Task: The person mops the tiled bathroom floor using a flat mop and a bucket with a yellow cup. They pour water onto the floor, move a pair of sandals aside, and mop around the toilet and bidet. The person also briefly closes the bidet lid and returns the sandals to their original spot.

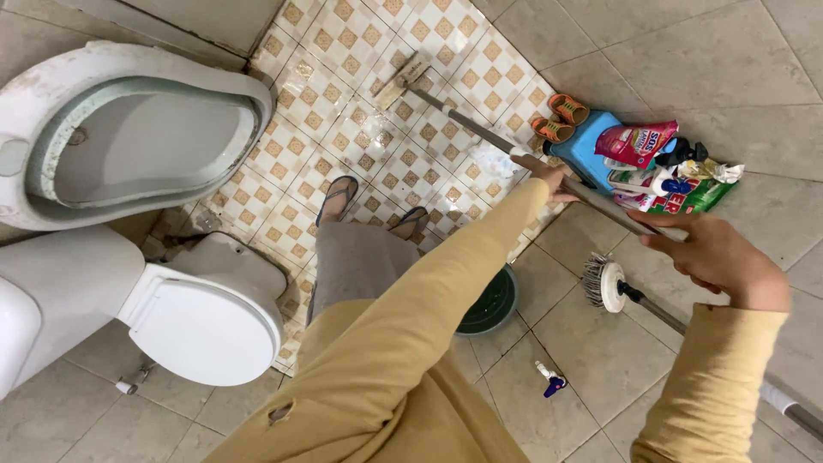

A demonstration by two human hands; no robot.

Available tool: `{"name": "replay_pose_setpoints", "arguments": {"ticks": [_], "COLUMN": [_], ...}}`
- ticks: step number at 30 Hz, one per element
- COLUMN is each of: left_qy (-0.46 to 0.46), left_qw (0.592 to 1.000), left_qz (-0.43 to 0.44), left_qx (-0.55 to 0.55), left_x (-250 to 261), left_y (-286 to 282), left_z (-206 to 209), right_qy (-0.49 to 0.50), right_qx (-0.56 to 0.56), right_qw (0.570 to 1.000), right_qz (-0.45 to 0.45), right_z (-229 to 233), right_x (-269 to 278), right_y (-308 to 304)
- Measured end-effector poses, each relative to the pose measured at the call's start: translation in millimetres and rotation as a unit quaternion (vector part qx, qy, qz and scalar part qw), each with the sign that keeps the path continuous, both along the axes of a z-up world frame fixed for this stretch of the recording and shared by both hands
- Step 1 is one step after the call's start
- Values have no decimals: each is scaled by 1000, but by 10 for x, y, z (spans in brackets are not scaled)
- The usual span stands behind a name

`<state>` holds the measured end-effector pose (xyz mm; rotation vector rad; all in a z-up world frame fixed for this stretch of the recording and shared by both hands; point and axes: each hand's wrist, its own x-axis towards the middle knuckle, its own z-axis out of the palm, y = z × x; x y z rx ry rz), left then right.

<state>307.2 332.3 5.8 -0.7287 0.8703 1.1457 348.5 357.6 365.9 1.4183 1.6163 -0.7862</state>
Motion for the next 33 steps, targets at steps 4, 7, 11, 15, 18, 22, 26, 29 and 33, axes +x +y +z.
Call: {"name": "replay_pose_setpoints", "arguments": {"ticks": [4,7,11,15,18,22,26,29,33], "left_qy": [8,68,501,456,372,272,104,137,241], "left_qw": [999,997,801,746,838,899,993,990,956], "left_qz": [2,15,-165,-420,-361,-341,25,-31,-169], "left_qx": [-41,-34,-283,-243,-170,50,53,22,12], "left_x": [-490,-887,-1712,-1874,-1465,-517,-16,-527,-1572], "left_y": [-370,-1023,-1455,-1657,-1243,-447,383,111,-615], "left_z": [-221,-1375,-1541,-1238,-605,-930,-1221,-937,-311], "right_qy": [30,90,176,185,174,82,127,118,118], "right_qx": [-4,-5,-21,-7,-19,17,68,47,63], "right_qw": [986,982,955,956,959,980,976,978,972], "right_qz": [166,169,240,229,221,181,165,167,192], "right_z": [-400,-1112,-1894,-1818,-962,-224,-97,-339,-861], "right_x": [-188,-292,-661,-706,-606,-361,-278,-549,-1062], "right_y": [-183,-522,-1111,-1252,-1020,-410,-27,-83,-529]}}
